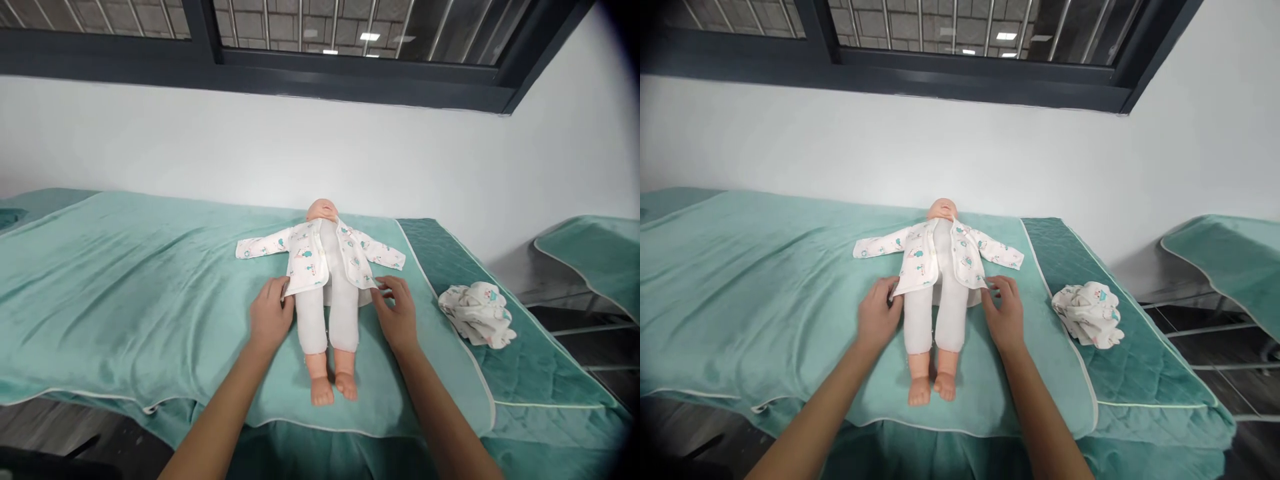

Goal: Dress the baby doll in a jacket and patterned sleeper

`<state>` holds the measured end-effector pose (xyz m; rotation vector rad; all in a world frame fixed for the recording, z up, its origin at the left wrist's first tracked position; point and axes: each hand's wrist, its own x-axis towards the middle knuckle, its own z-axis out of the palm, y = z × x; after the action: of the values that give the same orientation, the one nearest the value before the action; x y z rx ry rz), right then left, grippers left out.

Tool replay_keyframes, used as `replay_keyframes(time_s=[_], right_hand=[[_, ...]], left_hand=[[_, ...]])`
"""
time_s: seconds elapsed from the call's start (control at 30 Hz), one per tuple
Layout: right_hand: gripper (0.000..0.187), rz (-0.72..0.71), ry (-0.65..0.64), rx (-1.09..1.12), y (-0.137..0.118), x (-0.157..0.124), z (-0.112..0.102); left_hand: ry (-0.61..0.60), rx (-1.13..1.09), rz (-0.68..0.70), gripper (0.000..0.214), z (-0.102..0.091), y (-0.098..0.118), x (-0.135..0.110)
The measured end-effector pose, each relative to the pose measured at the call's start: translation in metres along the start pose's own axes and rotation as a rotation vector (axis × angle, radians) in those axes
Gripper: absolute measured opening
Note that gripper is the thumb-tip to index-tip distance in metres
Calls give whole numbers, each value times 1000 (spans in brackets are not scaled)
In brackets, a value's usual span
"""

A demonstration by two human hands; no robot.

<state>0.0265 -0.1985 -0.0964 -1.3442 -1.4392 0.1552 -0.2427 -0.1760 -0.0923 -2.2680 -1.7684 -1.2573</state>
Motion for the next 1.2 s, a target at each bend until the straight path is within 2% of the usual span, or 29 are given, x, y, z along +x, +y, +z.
replay_keyframes(time_s=[0.1, 0.2, 0.33, 0.47, 0.6, 0.7, 0.73, 0.83, 0.9, 0.97, 1.13, 1.2], right_hand=[[39, -143, -34, -34, 0, 3, 5], [39, -232, -83, -64, -3, 13, 12], [37, -272, -211, -68, -17, 40, 22], [37, -206, -231, -22, -39, 64, 28], [43, -123, -269, -28, -50, 58, 34], [72, -107, -318, -86, -45, 38, 36], [77, -97, -315, -102, -41, 32, 36], [58, -104, -257, -128, -29, 19, 32], [45, -146, -226, -119, -22, 20, 28], [40, -166, -218, -73, -22, 26, 25], [42, -182, -233, 56, -49, 46, 24], [40, -247, -310, 62, -61, 50, 24]], left_hand=[[39, -21, 101, 34, 2, 0, 2], [24, -32, 152, 34, 3, -1, 3], [13, -62, 127, 31, 4, -4, 3], [11, -89, 97, 29, 6, -5, 4], [16, -117, 68, 25, 6, -4, 6], [13, -141, 55, 23, 6, -3, 6], [15, -148, 52, 23, 6, -3, 6], [18, -159, 45, 23, 7, -4, 6], [5, -155, 38, 23, 8, -5, 6], [-9, -146, 28, 24, 9, -6, 6], [-30, -137, -4, 24, 9, -6, 6], [-38, -142, -28, 24, 8, -6, 6]])
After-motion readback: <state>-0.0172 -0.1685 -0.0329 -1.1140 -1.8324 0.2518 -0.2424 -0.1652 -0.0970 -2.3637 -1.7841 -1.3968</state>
